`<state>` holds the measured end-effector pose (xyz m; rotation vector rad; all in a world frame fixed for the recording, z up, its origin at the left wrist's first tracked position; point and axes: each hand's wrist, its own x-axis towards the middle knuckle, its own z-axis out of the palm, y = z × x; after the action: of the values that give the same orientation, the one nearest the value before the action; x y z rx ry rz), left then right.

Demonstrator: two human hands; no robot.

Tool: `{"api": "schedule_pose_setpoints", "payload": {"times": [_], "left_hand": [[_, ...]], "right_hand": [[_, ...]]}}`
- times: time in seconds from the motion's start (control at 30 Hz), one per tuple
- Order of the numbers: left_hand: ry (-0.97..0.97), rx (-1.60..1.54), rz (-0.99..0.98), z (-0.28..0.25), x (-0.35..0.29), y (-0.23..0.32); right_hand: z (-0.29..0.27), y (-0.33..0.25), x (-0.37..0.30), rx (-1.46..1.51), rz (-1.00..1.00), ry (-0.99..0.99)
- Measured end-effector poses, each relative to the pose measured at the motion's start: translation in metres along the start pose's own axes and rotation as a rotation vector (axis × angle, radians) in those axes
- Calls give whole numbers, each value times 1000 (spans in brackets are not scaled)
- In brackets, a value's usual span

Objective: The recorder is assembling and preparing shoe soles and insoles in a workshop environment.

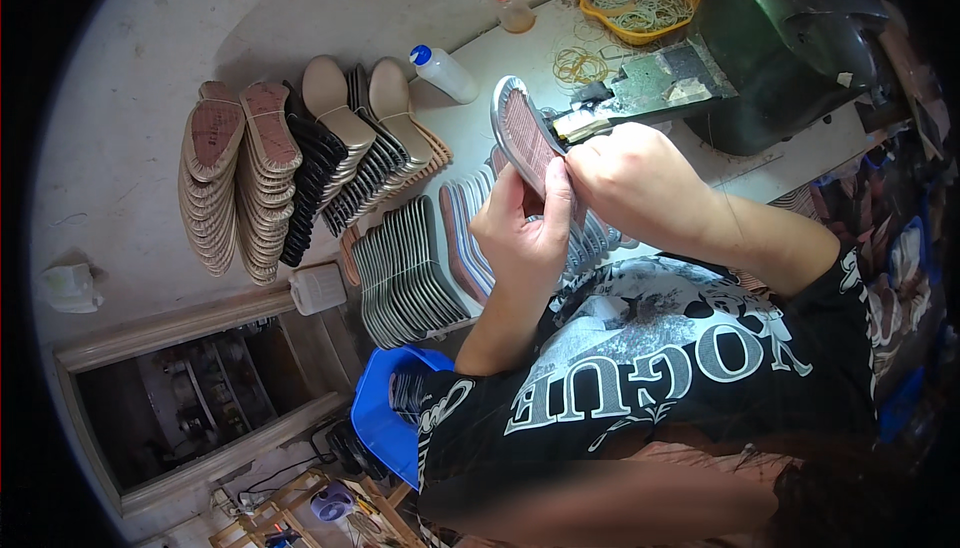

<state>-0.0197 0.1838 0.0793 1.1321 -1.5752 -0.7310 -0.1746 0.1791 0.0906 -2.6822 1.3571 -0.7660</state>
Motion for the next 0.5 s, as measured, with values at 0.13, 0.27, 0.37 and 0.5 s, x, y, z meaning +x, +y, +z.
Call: {"api": "schedule_pose_setpoints", "payload": {"times": [0.13,0.27,0.37,0.5], "left_hand": [[-25,13,-3,-4,0,-1],[59,-8,29,-7,-2,-10],[122,-57,26,-7,1,-17],[61,-37,-4,-10,0,-10]], "right_hand": [[3,4,5,18,-33,52],[12,19,5,441,207,170],[17,17,0,451,135,197],[11,6,0,216,18,176]]}}
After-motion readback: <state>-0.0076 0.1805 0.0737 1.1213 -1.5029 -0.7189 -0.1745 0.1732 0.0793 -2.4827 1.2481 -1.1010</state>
